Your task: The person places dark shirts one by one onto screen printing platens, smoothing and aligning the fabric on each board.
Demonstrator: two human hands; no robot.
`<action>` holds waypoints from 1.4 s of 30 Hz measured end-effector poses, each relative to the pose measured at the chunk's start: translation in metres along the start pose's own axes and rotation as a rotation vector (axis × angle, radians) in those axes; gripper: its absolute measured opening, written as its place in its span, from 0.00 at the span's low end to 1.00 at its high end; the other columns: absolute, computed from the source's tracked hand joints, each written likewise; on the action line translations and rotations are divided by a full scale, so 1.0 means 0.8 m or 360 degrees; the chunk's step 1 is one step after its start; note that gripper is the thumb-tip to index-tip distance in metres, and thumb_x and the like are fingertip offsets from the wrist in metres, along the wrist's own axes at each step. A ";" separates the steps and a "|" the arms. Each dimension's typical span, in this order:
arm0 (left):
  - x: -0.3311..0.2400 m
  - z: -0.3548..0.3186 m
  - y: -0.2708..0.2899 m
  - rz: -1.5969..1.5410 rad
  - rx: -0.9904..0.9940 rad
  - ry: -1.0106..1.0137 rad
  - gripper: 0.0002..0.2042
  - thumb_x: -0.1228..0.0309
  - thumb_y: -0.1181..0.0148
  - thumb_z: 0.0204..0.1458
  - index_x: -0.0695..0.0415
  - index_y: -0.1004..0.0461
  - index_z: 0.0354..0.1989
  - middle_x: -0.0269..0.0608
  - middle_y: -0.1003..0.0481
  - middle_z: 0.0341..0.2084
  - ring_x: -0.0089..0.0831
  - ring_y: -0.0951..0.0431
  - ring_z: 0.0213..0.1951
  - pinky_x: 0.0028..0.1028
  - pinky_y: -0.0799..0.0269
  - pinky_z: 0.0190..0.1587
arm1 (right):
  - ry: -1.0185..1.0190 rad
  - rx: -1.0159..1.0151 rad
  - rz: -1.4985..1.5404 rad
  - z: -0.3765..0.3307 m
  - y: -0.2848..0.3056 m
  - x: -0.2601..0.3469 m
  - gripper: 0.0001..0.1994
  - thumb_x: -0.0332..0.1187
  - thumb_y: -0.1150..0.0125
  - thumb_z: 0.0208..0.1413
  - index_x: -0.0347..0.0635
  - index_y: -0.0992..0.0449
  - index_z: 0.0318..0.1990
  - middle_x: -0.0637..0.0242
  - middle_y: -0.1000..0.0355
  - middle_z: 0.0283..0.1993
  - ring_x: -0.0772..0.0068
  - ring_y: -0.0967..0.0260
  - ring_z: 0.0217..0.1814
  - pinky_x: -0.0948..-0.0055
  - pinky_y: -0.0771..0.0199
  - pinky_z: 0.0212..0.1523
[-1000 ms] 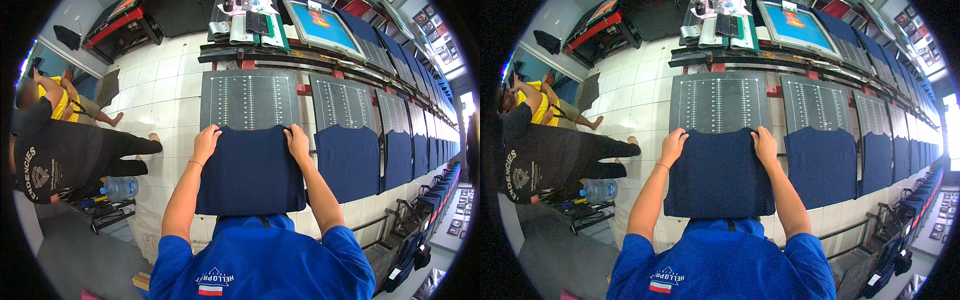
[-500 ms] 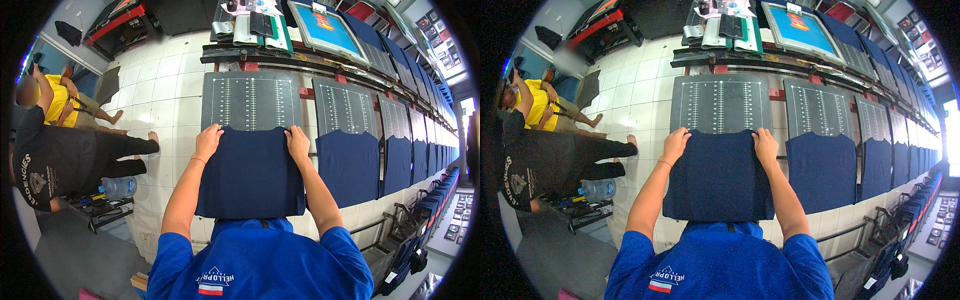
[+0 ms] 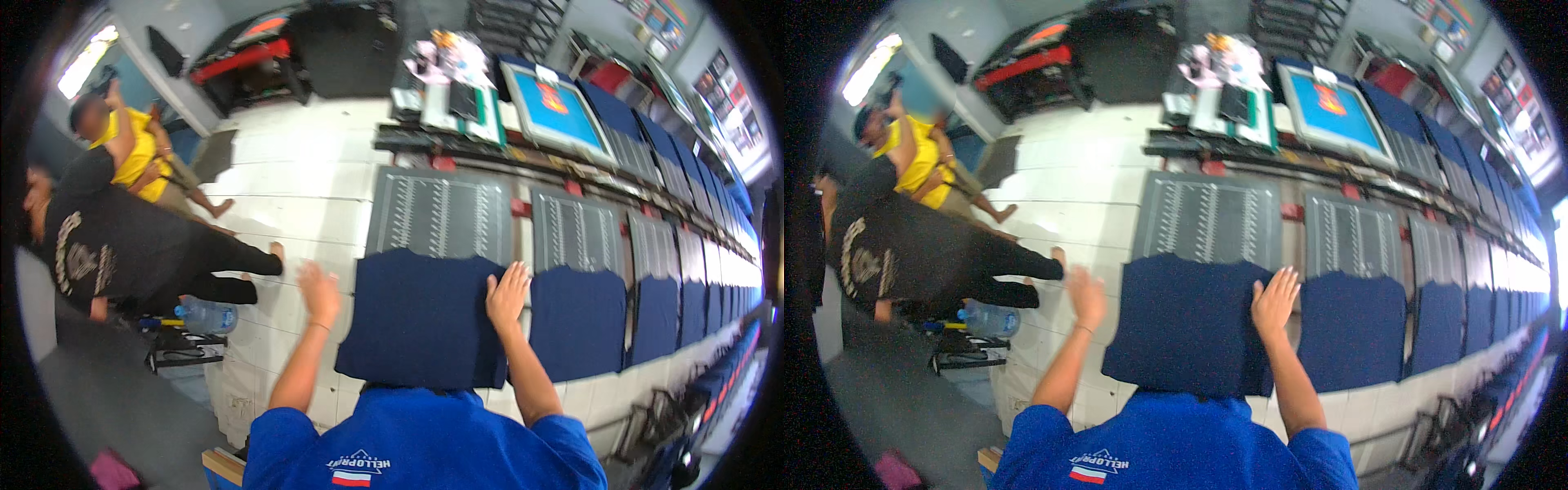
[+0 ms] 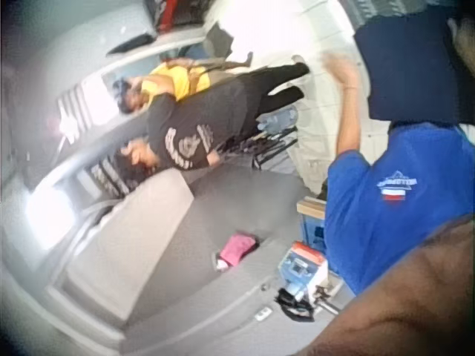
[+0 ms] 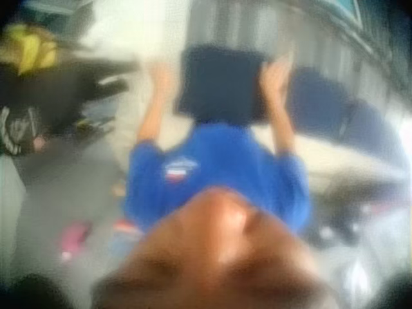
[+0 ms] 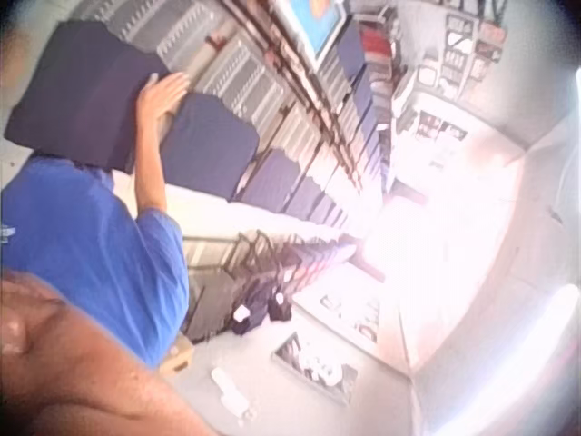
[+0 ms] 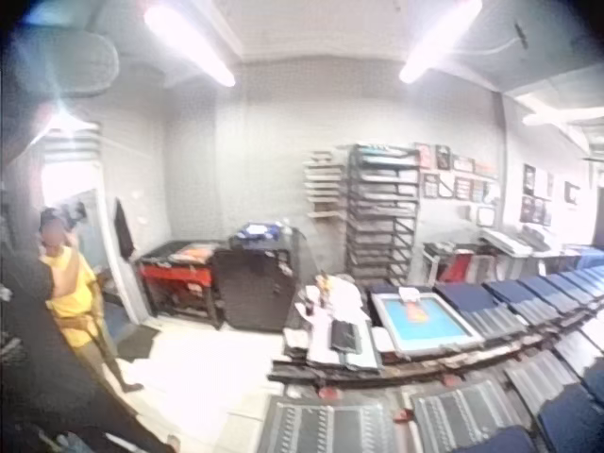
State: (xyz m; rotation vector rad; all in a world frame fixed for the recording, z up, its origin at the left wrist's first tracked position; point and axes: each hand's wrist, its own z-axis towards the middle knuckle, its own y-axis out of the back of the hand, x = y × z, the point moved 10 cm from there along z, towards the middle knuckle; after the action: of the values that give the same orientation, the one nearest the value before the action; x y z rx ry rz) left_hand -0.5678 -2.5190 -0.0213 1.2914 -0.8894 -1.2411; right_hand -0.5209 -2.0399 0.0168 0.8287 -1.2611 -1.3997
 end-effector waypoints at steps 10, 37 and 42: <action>-0.157 -0.210 0.058 -0.0652 0.0233 -0.0624 0.32 0.57 0.52 0.65 0.68 0.47 0.70 0.60 0.48 0.71 0.56 0.49 0.72 0.51 0.54 0.71 | 0.0976 0.0330 0.0344 -0.049 -0.067 0.302 0.35 0.53 0.54 0.66 0.35 0.44 0.71 0.51 0.50 0.76 0.48 0.59 0.80 0.44 0.65 0.76; -0.344 -0.078 -0.024 -0.0469 0.0308 -0.1148 0.39 0.46 0.50 0.61 0.69 0.45 0.69 0.59 0.46 0.70 0.55 0.50 0.72 0.51 0.56 0.72 | -0.0904 0.0023 0.0303 -0.397 0.108 -0.202 0.33 0.44 0.48 0.66 0.22 0.44 0.67 0.34 0.48 0.72 0.34 0.53 0.75 0.48 0.54 0.74; -0.484 -0.132 -0.056 -0.0558 0.0450 -0.1277 0.39 0.47 0.54 0.64 0.71 0.49 0.70 0.62 0.52 0.72 0.55 0.56 0.74 0.51 0.63 0.73 | -0.1345 -0.0049 0.0097 -0.517 0.135 -0.260 0.31 0.43 0.45 0.64 0.23 0.39 0.64 0.33 0.43 0.68 0.35 0.48 0.72 0.49 0.48 0.72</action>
State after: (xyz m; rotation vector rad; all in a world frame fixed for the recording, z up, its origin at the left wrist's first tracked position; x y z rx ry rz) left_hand -0.5396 -2.1162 -0.0159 1.1939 -1.4828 -2.0339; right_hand -0.0570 -1.9367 0.0052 0.1405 -1.8567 -1.7863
